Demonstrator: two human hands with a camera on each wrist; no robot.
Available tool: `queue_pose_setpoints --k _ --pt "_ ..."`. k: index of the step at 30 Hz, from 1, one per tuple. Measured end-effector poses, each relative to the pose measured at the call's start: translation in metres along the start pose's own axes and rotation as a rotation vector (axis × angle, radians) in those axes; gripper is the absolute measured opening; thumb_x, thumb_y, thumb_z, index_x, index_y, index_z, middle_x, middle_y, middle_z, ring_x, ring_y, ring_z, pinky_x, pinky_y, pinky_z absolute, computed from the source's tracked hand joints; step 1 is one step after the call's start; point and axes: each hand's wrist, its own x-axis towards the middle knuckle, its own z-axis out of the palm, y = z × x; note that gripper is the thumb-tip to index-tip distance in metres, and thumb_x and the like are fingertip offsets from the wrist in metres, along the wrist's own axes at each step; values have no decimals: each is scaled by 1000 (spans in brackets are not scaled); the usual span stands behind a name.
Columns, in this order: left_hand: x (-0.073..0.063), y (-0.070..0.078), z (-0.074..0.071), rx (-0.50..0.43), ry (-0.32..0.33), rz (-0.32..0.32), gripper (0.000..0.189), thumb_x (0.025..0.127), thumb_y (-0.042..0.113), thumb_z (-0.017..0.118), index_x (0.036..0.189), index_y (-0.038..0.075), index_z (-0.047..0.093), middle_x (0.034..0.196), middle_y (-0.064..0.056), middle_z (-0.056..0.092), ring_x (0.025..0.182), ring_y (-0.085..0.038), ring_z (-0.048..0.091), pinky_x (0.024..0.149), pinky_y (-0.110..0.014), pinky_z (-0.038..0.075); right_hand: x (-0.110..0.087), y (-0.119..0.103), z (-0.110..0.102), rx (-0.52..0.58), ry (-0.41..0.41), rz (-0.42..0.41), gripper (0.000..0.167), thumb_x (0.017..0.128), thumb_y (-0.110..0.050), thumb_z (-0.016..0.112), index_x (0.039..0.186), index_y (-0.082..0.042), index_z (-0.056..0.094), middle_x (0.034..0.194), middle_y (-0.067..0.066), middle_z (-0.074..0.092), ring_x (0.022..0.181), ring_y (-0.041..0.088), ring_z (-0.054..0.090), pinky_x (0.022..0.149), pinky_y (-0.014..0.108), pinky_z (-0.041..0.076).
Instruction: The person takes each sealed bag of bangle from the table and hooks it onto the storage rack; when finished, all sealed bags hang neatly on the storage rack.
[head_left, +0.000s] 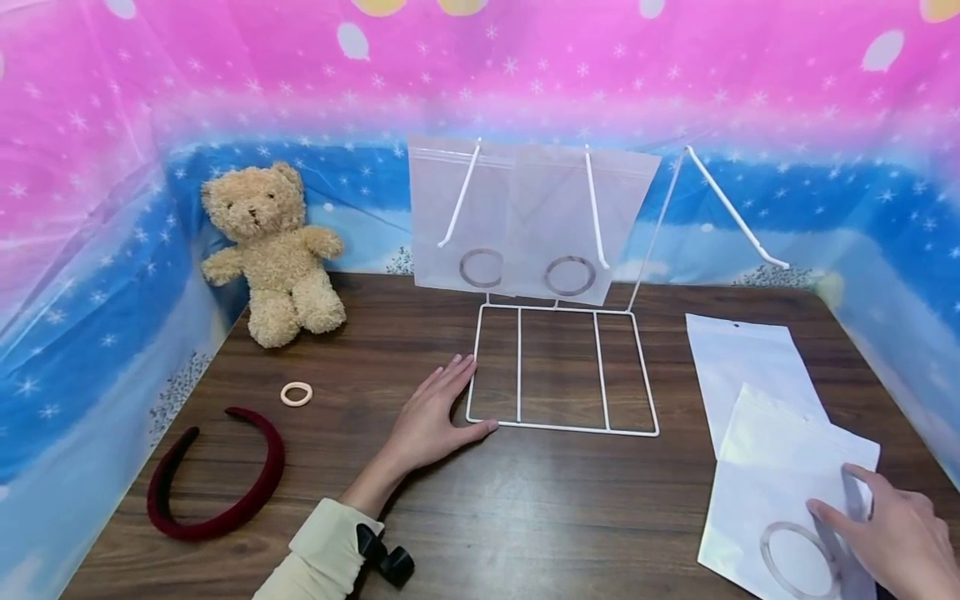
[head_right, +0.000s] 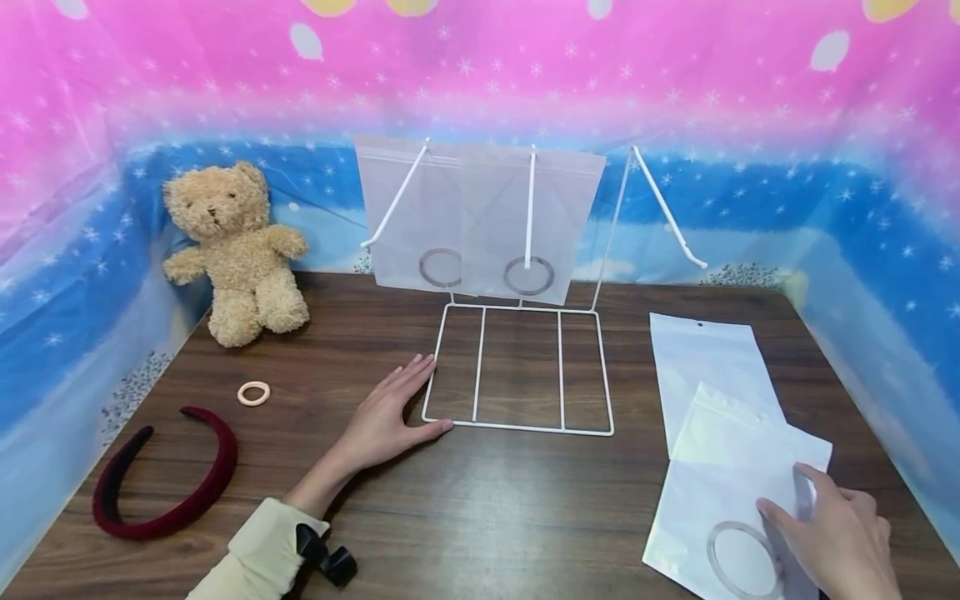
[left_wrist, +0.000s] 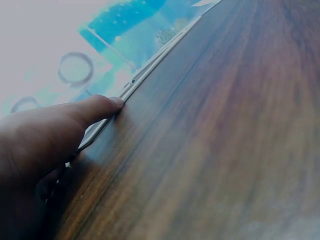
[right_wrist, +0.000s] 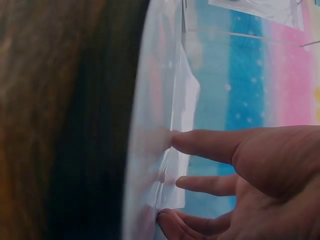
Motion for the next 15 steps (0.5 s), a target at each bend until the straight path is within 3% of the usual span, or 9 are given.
queue_pose_setpoints --k 5,10,14,15 --pt "0 -1 0 11 1 -1 93 81 59 71 150 5 39 154 -8 37 144 -22 28 116 -39 21 -5 -2 0 89 53 5 83 86 -31 76 143 5 28 126 41 28 120 58 25 100 71 27" --pt "0 -1 1 15 0 2 93 81 58 71 149 4 39 154 -9 37 144 -22 28 116 -40 21 -11 -3 0 243 147 -51 68 84 -11 76 132 10 32 122 37 31 120 53 21 100 68 22" --pt "0 0 0 15 2 3 92 82 58 71 149 3 40 154 -9 37 143 -22 28 116 -39 21 1 13 9 302 232 -160 59 80 3 76 126 11 39 118 36 40 112 54 38 96 67 33" --pt "-1 0 0 13 2 4 92 82 58 71 149 4 40 154 -9 37 143 -22 28 116 -39 21 7 20 13 305 248 -194 55 80 4 76 123 11 43 114 35 45 104 45 50 92 58 43"
